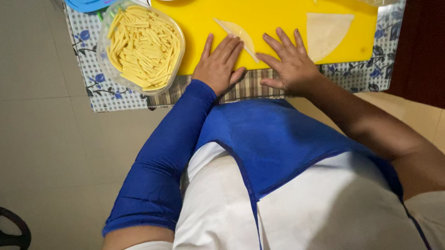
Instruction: The person prepares food items by placing thin yellow strips onto individual wrappers, rolling the wrappers tightly by hand, and placing the finished rolls into a white tray.
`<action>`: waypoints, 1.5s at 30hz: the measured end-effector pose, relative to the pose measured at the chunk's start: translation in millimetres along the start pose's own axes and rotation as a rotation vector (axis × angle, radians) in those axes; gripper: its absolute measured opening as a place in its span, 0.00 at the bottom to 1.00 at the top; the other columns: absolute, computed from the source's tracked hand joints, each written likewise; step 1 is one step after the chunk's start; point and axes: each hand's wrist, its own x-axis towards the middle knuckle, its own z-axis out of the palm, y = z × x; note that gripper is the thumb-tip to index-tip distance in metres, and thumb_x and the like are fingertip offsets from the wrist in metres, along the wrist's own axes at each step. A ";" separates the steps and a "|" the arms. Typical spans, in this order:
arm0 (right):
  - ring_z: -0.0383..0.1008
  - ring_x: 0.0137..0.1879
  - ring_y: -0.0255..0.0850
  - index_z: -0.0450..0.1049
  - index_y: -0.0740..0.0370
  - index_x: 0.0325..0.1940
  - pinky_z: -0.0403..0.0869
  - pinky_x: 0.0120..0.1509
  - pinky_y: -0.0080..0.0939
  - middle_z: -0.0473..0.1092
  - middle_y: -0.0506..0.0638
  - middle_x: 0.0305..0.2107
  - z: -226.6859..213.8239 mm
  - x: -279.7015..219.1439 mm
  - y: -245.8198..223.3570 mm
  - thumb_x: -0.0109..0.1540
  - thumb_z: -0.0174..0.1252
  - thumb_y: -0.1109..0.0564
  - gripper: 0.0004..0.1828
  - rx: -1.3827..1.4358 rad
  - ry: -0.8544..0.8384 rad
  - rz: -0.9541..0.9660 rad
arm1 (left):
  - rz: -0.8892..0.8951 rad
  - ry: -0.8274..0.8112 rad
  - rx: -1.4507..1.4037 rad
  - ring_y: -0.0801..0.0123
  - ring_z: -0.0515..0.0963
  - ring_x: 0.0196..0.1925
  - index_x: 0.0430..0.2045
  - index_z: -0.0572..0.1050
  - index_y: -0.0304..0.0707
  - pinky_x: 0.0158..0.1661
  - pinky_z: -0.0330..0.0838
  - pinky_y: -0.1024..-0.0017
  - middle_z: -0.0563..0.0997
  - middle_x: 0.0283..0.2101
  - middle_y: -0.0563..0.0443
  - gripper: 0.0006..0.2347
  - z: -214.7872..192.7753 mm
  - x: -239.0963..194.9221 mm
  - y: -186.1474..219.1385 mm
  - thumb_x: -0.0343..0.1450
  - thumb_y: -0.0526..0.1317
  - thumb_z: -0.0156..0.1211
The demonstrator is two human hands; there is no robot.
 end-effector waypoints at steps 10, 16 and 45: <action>0.38 0.82 0.63 0.66 0.48 0.76 0.33 0.77 0.78 0.48 0.60 0.77 -10.5 72.6 -15.3 0.63 0.62 0.32 0.41 0.034 0.078 0.014 | 0.015 -0.016 0.004 0.59 0.62 0.75 0.65 0.68 0.38 0.73 0.46 0.45 0.68 0.69 0.47 0.28 0.0 -3.3 3.8 0.72 0.53 0.61; 0.33 0.83 0.62 0.57 0.48 0.81 0.32 0.80 0.73 0.41 0.61 0.79 -35.0 75.6 -6.4 0.63 0.60 0.35 0.45 0.133 0.095 0.158 | 0.038 -0.075 0.046 0.58 0.60 0.76 0.67 0.65 0.37 0.73 0.44 0.44 0.66 0.71 0.45 0.30 -0.3 4.9 1.4 0.73 0.55 0.59; 0.72 0.58 0.55 0.72 0.67 0.61 0.69 0.65 0.51 0.73 0.60 0.48 -49.5 -56.4 -11.1 0.61 0.68 0.60 0.25 0.445 0.596 0.509 | -0.004 -0.194 -0.051 0.50 0.42 0.80 0.75 0.50 0.47 0.73 0.33 0.39 0.45 0.78 0.42 0.40 -8.8 128.0 17.6 0.71 0.65 0.55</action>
